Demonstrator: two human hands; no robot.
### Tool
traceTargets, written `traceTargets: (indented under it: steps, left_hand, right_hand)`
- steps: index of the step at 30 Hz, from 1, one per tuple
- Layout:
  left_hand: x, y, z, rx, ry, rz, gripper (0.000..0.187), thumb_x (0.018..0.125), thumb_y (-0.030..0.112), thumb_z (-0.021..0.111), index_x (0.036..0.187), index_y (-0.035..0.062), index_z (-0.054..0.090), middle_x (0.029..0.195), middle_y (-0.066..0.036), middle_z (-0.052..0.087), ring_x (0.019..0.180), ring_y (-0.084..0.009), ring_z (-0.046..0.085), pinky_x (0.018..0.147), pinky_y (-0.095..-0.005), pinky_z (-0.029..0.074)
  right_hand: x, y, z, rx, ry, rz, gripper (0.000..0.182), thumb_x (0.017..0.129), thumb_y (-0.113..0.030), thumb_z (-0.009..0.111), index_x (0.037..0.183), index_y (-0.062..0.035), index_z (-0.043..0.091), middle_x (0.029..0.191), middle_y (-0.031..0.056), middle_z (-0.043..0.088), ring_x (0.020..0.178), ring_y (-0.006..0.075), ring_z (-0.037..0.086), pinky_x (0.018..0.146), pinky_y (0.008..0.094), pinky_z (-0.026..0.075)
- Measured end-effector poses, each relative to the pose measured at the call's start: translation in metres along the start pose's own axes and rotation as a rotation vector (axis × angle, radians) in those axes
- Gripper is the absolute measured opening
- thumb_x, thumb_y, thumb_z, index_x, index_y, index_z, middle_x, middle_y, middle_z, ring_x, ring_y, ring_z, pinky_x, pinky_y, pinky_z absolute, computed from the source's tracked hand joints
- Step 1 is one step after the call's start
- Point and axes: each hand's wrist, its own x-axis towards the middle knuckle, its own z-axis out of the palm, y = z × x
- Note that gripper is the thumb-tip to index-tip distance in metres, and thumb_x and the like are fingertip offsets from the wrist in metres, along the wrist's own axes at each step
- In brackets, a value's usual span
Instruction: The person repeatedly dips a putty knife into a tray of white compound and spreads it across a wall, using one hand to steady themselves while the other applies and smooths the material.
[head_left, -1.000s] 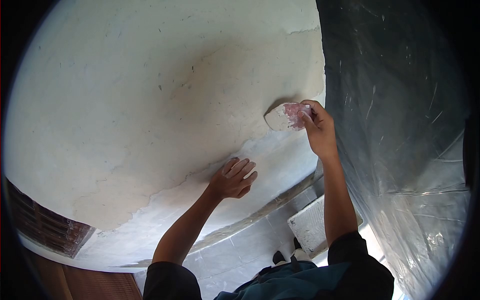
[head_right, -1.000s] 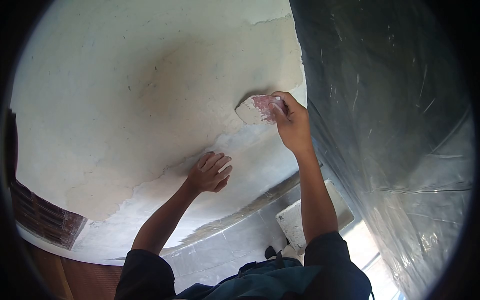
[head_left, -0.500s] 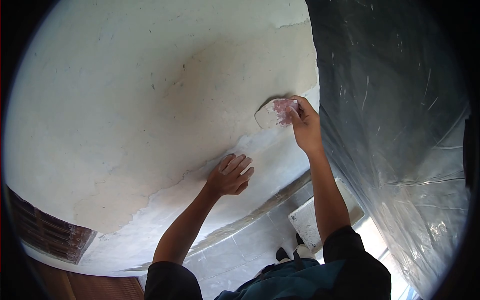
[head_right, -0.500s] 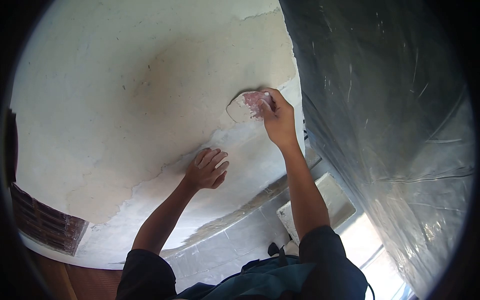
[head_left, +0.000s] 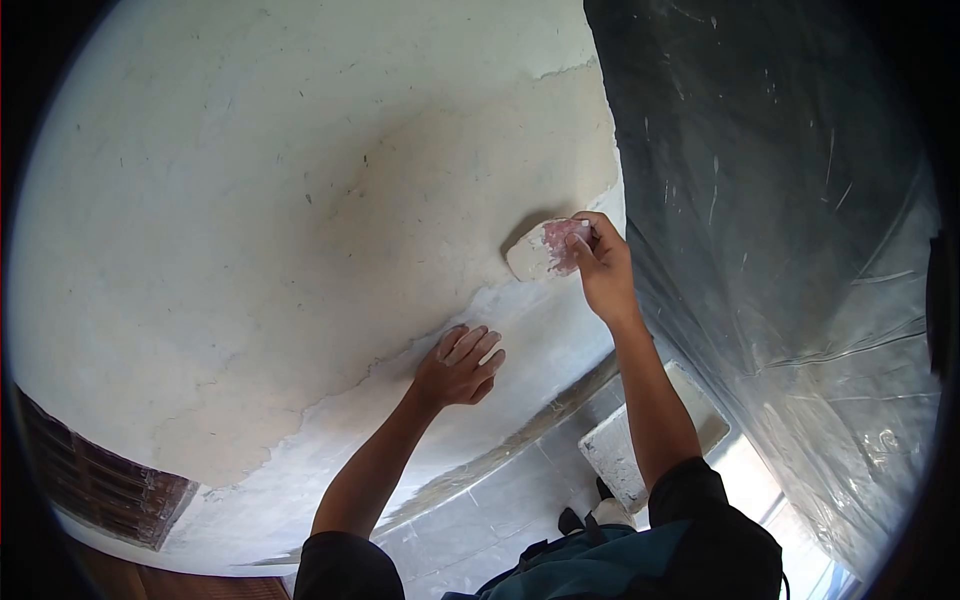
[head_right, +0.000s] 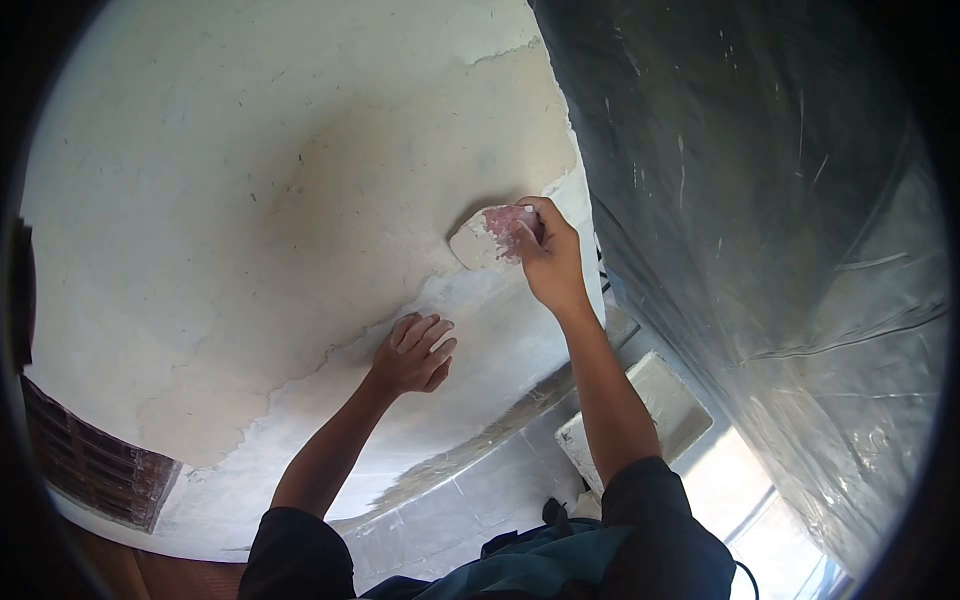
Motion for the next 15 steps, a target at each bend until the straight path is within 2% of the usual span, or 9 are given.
traceTargets:
  steps: [1,3,5,6,9,11,13,15]
  left_hand:
    - [0.001,0.001,0.0,-0.002,0.001,0.004,0.036,0.074,0.018,0.064,0.108,0.0129,0.054,0.118,-0.009,0.056,0.113,-0.0267,0.051,0.093,-0.0455,0.043]
    - [0.001,0.0,-0.003,0.005,-0.008,0.011,0.037,0.073,0.018,0.064,0.108,0.0127,0.054,0.119,-0.009,0.056,0.114,-0.0268,0.051,0.093,-0.0453,0.044]
    - [0.0,0.0,-0.002,0.001,0.001,0.014,0.037,0.073,0.018,0.064,0.108,0.0125,0.054,0.119,-0.009,0.056,0.114,-0.0269,0.051,0.093,-0.0454,0.043]
    - [0.001,-0.001,-0.001,-0.006,0.013,0.012,0.037,0.073,0.018,0.064,0.108,0.0124,0.054,0.119,-0.009,0.056,0.114,-0.027,0.051,0.093,-0.0456,0.043]
    - [0.0,0.0,0.0,-0.003,0.01,0.004,0.037,0.073,0.018,0.064,0.108,0.0122,0.054,0.119,-0.009,0.056,0.114,-0.0271,0.051,0.093,-0.0455,0.043]
    - [0.001,0.001,-0.001,-0.01,0.004,0.007,0.037,0.073,0.018,0.064,0.108,0.0122,0.054,0.119,-0.009,0.056,0.114,-0.0272,0.051,0.094,-0.0454,0.043]
    - [0.0,0.0,-0.002,-0.006,0.0,0.011,0.037,0.073,0.018,0.064,0.108,0.0122,0.054,0.119,-0.009,0.056,0.114,-0.0272,0.051,0.094,-0.0453,0.043]
    - [0.001,0.0,-0.001,-0.01,0.006,0.005,0.036,0.074,0.019,0.064,0.108,0.0121,0.054,0.12,-0.009,0.056,0.114,-0.0273,0.051,0.094,-0.0453,0.043]
  right_hand:
    - [-0.003,0.005,0.008,-0.093,-0.096,-0.051,0.015,0.091,0.002,0.055,0.106,0.0023,0.056,0.08,0.0043,0.061,0.073,0.0079,0.056,0.067,0.0226,0.047]
    - [-0.001,0.006,0.007,-0.159,-0.1,-0.058,0.017,0.09,0.002,0.057,0.107,0.0022,0.056,0.079,0.004,0.06,0.072,0.0082,0.056,0.066,0.022,0.046]
    - [0.012,0.006,-0.002,0.047,0.185,0.036,0.018,0.089,0.003,0.057,0.107,0.0021,0.056,0.078,0.003,0.058,0.069,0.0081,0.054,0.063,0.0211,0.044]
    - [0.011,0.004,-0.001,0.045,0.182,0.029,0.018,0.089,0.003,0.057,0.107,0.0021,0.056,0.078,0.003,0.058,0.069,0.0081,0.054,0.063,0.0211,0.044]
    - [-0.007,0.0,0.003,0.039,-0.055,0.049,0.019,0.092,0.004,0.054,0.11,0.001,0.056,0.088,0.0023,0.058,0.079,0.007,0.054,0.072,0.0216,0.044]
    - [-0.011,-0.002,0.016,-0.182,-0.165,-0.054,0.019,0.092,0.003,0.056,0.111,0.0021,0.055,0.083,-0.0003,0.054,0.077,0.0062,0.051,0.07,0.0213,0.043]
    - [0.006,0.01,0.009,-0.109,0.009,-0.017,0.017,0.088,0.003,0.057,0.105,0.0019,0.057,0.079,0.0069,0.06,0.07,0.0092,0.053,0.066,0.0239,0.045]
    - [0.016,-0.002,-0.005,0.058,0.117,0.036,0.017,0.089,0.004,0.055,0.106,0.0018,0.058,0.081,0.0048,0.061,0.069,0.008,0.054,0.065,0.0212,0.045]
